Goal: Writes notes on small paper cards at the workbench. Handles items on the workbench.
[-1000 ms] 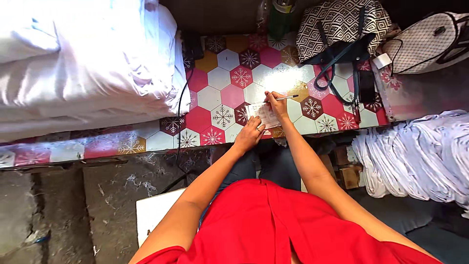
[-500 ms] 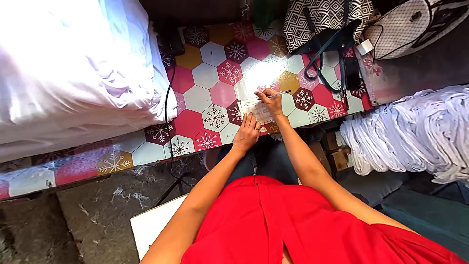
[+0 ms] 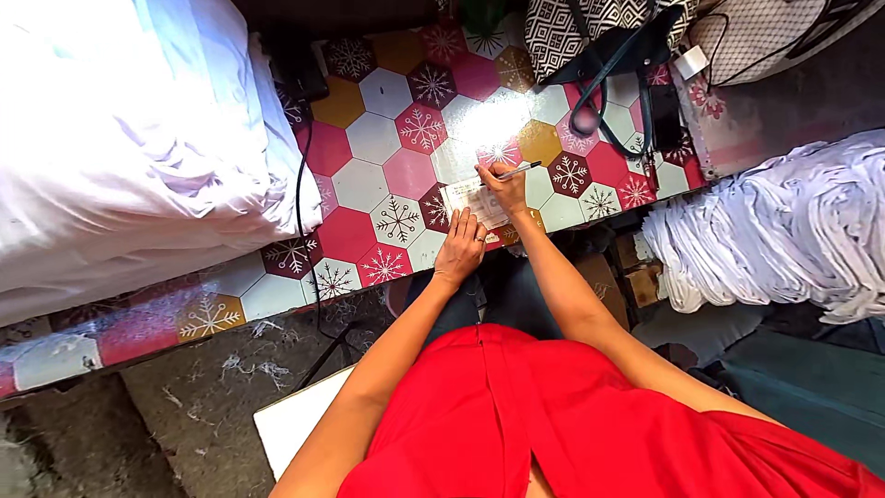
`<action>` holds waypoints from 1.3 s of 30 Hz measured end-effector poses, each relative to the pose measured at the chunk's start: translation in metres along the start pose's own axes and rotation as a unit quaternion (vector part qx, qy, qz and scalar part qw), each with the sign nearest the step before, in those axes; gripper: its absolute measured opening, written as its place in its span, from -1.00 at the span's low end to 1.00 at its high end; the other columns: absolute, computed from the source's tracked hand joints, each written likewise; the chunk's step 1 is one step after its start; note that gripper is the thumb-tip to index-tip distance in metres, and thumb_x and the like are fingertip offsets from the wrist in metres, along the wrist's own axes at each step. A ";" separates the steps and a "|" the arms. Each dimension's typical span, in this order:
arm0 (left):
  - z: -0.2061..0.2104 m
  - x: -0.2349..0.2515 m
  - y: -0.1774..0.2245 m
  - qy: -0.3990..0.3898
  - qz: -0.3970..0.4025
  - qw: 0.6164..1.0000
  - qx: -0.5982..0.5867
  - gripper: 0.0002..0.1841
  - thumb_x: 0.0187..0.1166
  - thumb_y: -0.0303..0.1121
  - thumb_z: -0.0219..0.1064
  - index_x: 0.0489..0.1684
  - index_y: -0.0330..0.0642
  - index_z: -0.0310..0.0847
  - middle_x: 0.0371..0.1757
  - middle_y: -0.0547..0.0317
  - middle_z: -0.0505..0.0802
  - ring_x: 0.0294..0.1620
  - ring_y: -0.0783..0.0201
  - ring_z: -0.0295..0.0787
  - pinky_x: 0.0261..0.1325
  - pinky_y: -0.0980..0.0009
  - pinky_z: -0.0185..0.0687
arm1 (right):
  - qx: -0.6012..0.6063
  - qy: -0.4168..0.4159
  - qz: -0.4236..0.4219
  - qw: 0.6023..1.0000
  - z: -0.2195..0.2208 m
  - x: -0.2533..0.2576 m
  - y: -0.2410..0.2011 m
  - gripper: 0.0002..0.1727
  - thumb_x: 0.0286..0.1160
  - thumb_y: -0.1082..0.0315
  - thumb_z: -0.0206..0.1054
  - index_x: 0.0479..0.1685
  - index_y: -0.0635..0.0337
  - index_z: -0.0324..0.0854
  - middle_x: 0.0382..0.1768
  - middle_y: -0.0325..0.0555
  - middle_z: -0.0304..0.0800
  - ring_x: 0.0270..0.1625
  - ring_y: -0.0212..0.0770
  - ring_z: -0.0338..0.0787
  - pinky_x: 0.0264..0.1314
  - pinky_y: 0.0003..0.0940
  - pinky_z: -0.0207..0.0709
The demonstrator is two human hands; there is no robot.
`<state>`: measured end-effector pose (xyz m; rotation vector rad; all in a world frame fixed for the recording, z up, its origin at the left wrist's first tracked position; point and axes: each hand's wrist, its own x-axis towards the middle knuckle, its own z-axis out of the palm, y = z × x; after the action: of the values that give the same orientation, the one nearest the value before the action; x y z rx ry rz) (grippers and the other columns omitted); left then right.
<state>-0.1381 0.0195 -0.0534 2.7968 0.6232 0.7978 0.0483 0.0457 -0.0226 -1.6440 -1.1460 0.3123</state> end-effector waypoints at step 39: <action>0.000 0.000 -0.001 -0.015 -0.009 1.000 -0.013 -0.72 0.67 -0.40 0.14 0.00 -0.42 0.74 0.32 -0.37 0.77 0.57 -0.34 0.56 0.71 -0.19 0.29 | -0.089 0.010 -0.058 0.994 0.005 0.000 0.004 -0.60 0.41 0.43 0.38 -0.83 0.28 0.47 -0.78 -0.15 0.46 -0.64 -0.35 0.45 -0.50 -0.37 0.30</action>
<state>-0.1385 0.0201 -0.0535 2.7711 0.6282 0.7532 0.0468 0.0493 -0.0278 -1.7216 -1.2781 0.1222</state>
